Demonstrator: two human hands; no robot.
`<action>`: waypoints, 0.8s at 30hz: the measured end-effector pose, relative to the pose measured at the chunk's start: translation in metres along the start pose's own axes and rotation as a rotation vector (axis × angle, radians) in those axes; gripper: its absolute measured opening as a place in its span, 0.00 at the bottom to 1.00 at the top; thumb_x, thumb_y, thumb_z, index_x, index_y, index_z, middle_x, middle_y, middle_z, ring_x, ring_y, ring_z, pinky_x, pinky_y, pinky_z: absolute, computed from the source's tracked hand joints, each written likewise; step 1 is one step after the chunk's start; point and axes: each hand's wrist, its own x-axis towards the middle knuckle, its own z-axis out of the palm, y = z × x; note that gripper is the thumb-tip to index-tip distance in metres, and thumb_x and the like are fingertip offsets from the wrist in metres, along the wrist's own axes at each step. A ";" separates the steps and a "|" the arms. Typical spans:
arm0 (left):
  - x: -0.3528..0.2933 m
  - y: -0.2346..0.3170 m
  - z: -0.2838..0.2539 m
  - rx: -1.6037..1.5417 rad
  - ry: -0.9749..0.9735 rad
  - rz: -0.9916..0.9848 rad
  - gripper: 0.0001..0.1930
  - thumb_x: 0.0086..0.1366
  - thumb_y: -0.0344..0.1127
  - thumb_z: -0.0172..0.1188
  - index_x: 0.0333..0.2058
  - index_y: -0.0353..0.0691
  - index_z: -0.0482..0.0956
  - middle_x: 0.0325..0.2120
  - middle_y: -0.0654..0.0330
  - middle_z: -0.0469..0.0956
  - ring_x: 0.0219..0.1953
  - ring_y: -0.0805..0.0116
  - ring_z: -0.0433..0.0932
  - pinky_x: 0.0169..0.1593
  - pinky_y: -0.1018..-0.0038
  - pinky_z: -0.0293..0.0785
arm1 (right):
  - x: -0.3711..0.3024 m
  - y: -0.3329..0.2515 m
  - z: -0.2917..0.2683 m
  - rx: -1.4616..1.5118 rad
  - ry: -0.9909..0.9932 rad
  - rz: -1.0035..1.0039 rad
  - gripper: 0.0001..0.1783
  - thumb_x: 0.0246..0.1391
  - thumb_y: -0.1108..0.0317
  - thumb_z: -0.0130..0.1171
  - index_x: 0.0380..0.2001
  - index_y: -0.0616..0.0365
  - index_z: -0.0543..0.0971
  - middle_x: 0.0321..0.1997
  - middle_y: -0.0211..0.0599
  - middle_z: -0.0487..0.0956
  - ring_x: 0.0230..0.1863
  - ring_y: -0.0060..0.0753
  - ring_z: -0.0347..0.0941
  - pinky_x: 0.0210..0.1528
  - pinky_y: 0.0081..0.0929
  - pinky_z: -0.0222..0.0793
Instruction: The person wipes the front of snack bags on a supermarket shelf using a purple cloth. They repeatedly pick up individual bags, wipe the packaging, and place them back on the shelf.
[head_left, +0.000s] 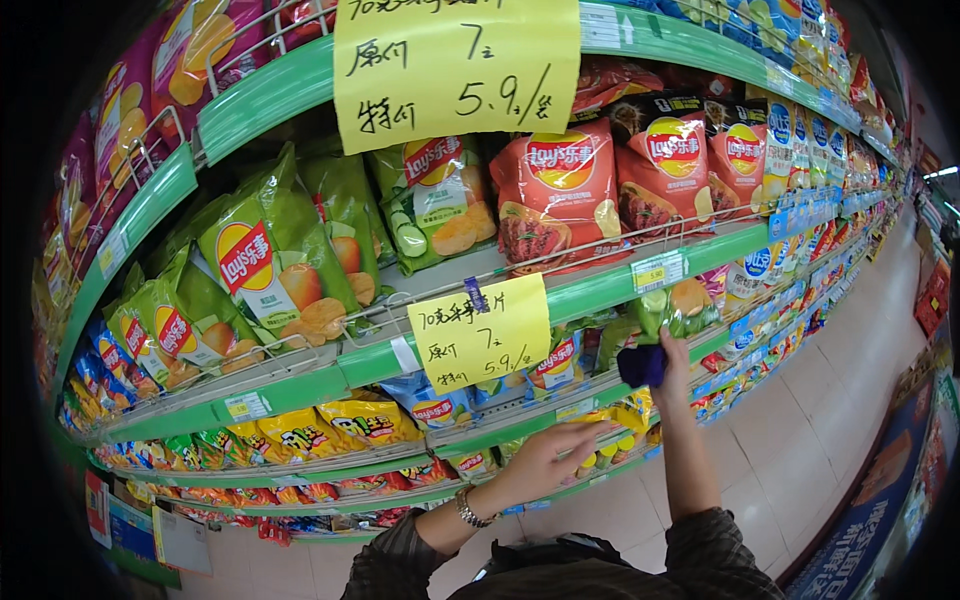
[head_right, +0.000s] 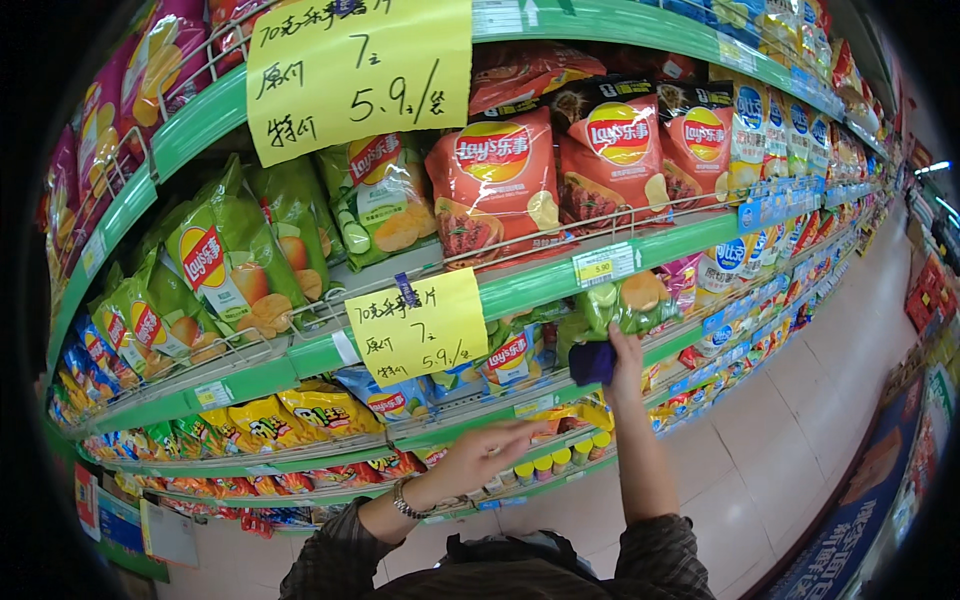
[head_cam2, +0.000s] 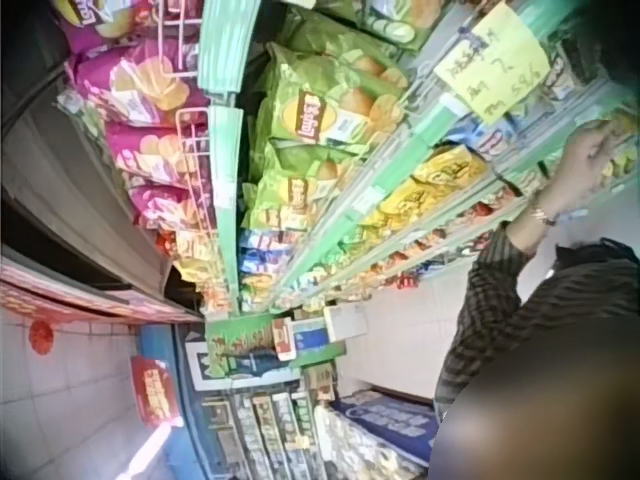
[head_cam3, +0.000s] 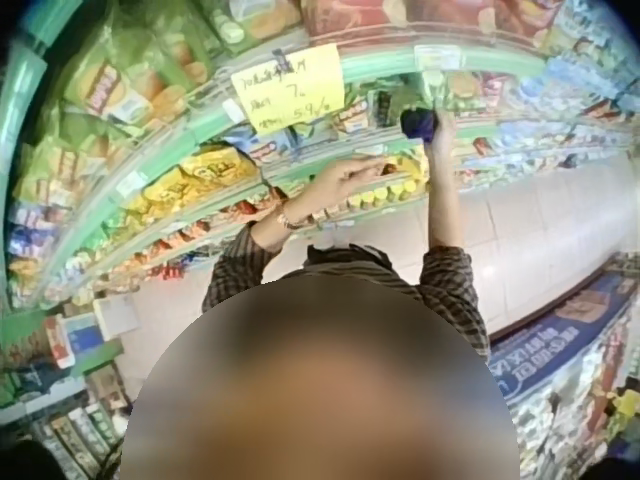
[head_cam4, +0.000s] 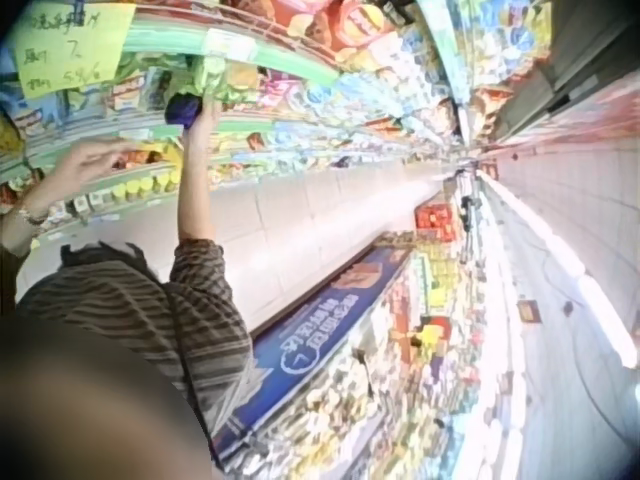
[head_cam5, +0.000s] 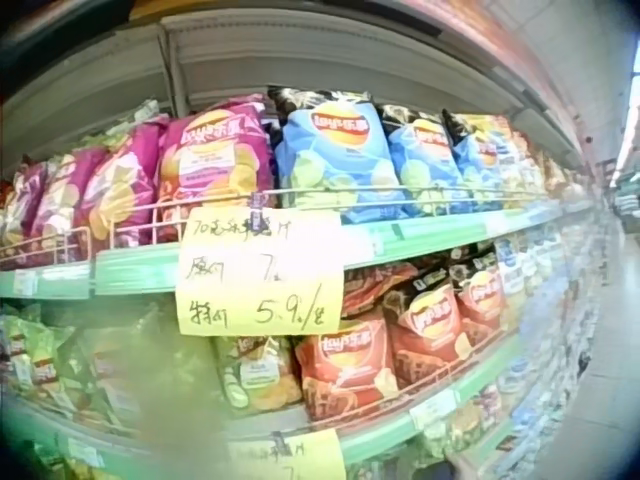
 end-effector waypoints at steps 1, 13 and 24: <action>0.006 -0.006 0.002 -0.173 0.014 -0.110 0.17 0.60 0.38 0.48 0.47 0.38 0.68 0.47 0.60 0.68 0.50 0.70 0.66 0.51 0.76 0.62 | -0.009 0.009 -0.018 -0.039 0.036 0.010 0.07 0.48 0.63 0.53 0.27 0.54 0.70 0.24 0.24 0.70 0.27 0.19 0.65 0.31 0.19 0.61; 0.008 -0.020 0.039 -0.708 0.124 -0.161 0.23 0.55 0.35 0.56 0.49 0.37 0.61 0.44 0.60 0.68 0.46 0.72 0.66 0.46 0.74 0.66 | -0.188 0.019 -0.073 -0.599 -0.582 0.210 0.25 0.49 0.68 0.49 0.51 0.62 0.60 0.54 0.39 0.60 0.57 0.35 0.52 0.58 0.31 0.44; -0.057 0.115 -0.057 -0.608 -0.025 -0.362 0.28 0.54 0.37 0.56 0.52 0.38 0.57 0.35 0.63 0.71 0.34 0.80 0.68 0.37 0.83 0.64 | -0.170 0.011 -0.034 -0.610 -0.727 0.150 0.17 0.46 0.73 0.50 0.42 0.61 0.70 0.48 0.41 0.68 0.49 0.37 0.63 0.50 0.29 0.57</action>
